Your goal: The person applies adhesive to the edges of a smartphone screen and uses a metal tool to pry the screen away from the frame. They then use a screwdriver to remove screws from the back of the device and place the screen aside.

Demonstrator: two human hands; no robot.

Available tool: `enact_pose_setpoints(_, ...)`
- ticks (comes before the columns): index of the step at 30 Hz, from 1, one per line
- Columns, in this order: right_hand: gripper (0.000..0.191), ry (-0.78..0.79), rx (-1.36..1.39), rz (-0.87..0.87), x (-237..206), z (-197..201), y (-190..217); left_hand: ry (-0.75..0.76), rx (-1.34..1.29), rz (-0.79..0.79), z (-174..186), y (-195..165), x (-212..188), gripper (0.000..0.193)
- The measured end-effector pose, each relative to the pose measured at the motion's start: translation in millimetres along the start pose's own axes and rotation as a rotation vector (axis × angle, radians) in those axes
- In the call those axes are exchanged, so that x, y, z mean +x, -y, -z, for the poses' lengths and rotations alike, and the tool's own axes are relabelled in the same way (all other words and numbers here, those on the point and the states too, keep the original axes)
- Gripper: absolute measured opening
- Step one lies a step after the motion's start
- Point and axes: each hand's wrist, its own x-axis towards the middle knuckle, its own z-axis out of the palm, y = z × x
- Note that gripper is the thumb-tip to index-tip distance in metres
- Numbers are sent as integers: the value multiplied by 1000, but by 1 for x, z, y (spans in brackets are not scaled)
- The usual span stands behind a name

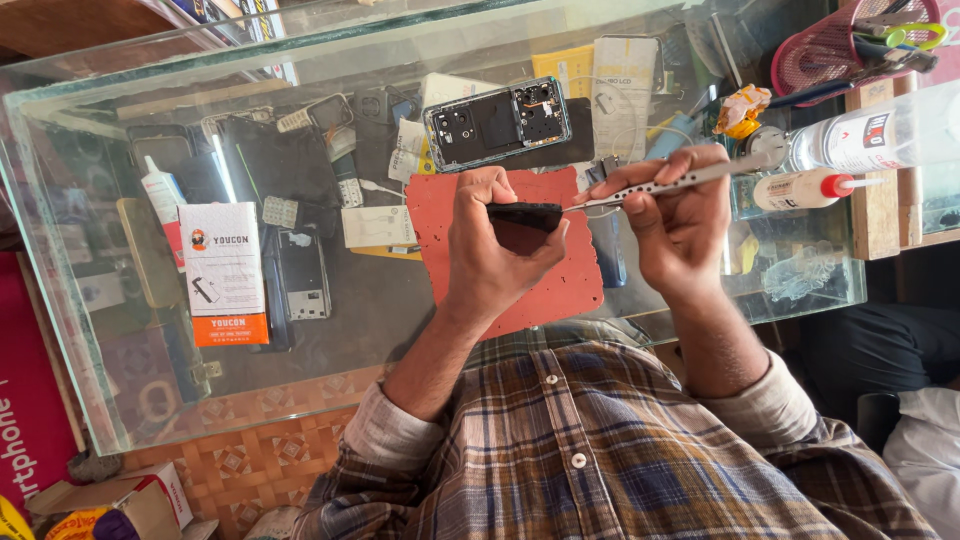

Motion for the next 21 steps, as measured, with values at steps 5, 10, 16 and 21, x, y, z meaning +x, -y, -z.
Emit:
enact_pose_setpoints(5,23,29,-246,394,2,-6,-15,-2,8,11,0,-1,-1,63)
enact_pose_setpoints(10,29,116,-340,658,9,-11,-27,11,-12,58,0,1,-1,63)
enact_pose_setpoints(16,28,8,13,88,-3,-1,-7,26,12,-16,1,-3,-1,67)
enact_pose_setpoints(21,29,51,123,-70,4,8,-1,60,47,-72,7,-10,2,68)
